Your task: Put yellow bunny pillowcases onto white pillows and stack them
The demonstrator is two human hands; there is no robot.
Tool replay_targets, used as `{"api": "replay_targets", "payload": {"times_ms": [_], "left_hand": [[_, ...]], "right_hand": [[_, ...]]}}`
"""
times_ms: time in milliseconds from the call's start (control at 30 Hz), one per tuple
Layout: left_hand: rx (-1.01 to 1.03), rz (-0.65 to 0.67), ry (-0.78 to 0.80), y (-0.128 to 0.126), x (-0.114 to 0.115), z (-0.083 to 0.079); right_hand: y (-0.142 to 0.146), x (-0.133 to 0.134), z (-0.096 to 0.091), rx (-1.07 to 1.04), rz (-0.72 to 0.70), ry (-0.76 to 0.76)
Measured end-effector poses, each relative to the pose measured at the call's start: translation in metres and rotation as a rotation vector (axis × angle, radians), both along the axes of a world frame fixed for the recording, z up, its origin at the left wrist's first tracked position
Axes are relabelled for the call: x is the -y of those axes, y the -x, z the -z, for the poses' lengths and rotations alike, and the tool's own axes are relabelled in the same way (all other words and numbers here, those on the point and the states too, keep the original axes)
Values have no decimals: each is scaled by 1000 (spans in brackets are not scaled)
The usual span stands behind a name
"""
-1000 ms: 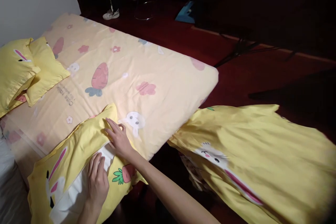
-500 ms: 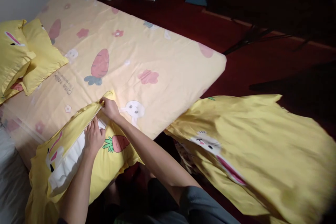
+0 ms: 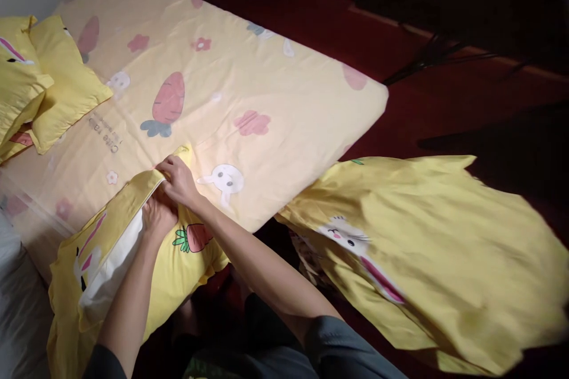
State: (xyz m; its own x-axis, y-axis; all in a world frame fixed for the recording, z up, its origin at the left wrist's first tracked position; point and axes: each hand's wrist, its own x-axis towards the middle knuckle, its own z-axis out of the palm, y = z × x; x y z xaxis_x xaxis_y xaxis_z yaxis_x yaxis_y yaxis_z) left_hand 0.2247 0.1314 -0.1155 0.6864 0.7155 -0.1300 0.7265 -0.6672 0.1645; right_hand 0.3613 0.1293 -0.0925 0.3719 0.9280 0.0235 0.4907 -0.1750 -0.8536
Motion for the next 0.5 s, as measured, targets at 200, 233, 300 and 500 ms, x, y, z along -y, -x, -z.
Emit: {"api": "replay_targets", "payload": {"times_ms": [200,233,300,500], "left_hand": [[20,171,200,10,-12,0],[57,131,237,13,-15,-1],[139,31,299,20,-20,1],[386,-243,244,9,-35,24]], "right_hand": [[-22,-8,12,-85,109,62],[-24,-9,13,-91,107,83],[-24,-10,13,-102,78,100],[-7,-7,9,-145,43,94]]}}
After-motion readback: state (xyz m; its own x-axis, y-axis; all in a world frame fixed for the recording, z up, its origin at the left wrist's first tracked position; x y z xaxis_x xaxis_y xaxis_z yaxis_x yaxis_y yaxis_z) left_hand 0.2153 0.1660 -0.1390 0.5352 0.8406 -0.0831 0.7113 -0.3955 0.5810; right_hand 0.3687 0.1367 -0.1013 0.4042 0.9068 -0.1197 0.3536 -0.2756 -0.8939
